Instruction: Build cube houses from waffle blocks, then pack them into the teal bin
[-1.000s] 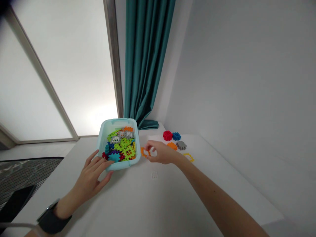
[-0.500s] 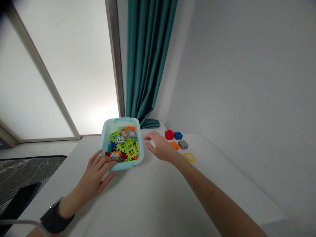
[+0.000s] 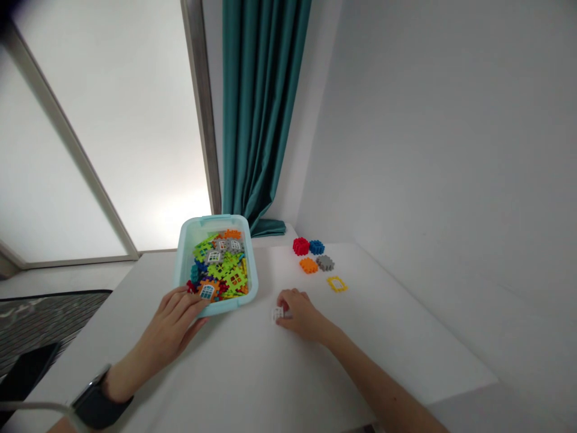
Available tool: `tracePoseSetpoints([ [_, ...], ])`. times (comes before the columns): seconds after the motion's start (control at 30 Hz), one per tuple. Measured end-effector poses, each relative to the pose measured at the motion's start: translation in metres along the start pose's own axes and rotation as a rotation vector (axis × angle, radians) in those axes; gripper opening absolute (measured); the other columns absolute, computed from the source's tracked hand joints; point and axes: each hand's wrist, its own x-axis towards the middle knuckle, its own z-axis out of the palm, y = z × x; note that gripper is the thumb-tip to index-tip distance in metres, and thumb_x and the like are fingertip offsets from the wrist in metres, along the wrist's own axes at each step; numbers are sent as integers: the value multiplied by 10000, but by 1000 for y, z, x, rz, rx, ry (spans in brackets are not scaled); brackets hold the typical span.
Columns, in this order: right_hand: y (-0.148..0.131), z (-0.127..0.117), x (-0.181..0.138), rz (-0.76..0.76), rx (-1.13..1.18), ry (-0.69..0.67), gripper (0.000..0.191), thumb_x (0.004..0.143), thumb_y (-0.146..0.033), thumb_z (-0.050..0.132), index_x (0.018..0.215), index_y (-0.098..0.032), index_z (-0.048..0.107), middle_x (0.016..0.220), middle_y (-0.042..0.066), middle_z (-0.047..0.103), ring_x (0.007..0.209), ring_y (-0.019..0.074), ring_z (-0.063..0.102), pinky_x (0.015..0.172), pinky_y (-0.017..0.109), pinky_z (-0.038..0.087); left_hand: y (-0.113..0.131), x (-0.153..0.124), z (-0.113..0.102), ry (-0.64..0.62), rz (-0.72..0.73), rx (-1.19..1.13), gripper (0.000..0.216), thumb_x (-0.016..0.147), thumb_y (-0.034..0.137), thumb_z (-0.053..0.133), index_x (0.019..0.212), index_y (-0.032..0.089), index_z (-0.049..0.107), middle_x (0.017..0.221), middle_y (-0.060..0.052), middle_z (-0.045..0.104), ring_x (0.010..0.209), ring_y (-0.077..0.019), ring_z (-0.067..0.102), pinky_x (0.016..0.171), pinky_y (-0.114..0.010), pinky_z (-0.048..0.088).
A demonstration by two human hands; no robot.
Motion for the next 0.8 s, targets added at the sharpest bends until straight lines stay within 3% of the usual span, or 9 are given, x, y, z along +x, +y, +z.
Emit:
tracePoseSetpoints([
  [0.17, 11, 7, -5, 18, 149, 86, 53, 844, -211, 582, 859, -233, 538, 909, 37, 654, 880, 223, 598, 833, 372, 480, 4, 0, 3, 7, 10, -1, 156, 992, 187, 519, 1112, 169, 616, 938, -63, 676, 886, -219, 592, 953, -408, 455],
  [0.3, 2, -8, -7, 10, 399, 310, 113, 878, -329, 566, 870, -235, 503, 829, 17, 609, 789, 203, 591, 748, 337, 501, 5, -1, 3, 1, -2, -27, 156, 1003, 200, 502, 1108, 166, 612, 938, -64, 676, 884, -217, 594, 965, -410, 444],
  [0.37, -18, -25, 0, -62, 501, 417, 162, 887, -378, 577, 877, -231, 510, 842, 19, 606, 786, 194, 593, 742, 322, 503, 6, -1, 2, 0, -4, -41, 159, 1002, 203, 502, 1106, 158, 613, 944, -70, 673, 893, -220, 592, 968, -414, 439],
  [0.47, -61, -45, 23, -231, 557, 411, 135, 878, -344, 612, 921, -226, 564, 857, 19, 639, 837, 195, 609, 782, 318, 500, 8, 0, 2, 7, -7, -49, 170, 1003, 209, 494, 1101, 146, 618, 951, -78, 671, 903, -225, 587, 971, -421, 433],
  [0.6, -104, -47, 62, -345, 574, 458, 170, 852, -298, 631, 1001, -217, 615, 899, 16, 662, 884, 199, 625, 857, 347, 493, 8, 0, 2, 19, -2, -55, 177, 1006, 208, 487, 1102, 145, 621, 951, -77, 669, 898, -219, 586, 976, -415, 430],
  [0.7, -92, -34, 76, -361, 532, 601, 170, 888, -261, 562, 1041, -221, 624, 1016, 38, 680, 967, 202, 630, 905, 356, 480, 6, -1, 3, 23, 15, -52, 182, 1006, 210, 489, 1116, 146, 620, 960, -80, 666, 909, -221, 588, 973, -411, 430],
  [0.8, -41, -23, 73, -230, 255, 717, 209, 914, -235, 506, 1100, -215, 601, 1078, 62, 679, 1015, 206, 621, 912, 351, 476, 5, -2, 4, 38, 23, -53, 173, 1006, 210, 492, 1104, 148, 621, 953, -79, 662, 911, -223, 591, 967, -412, 432],
])
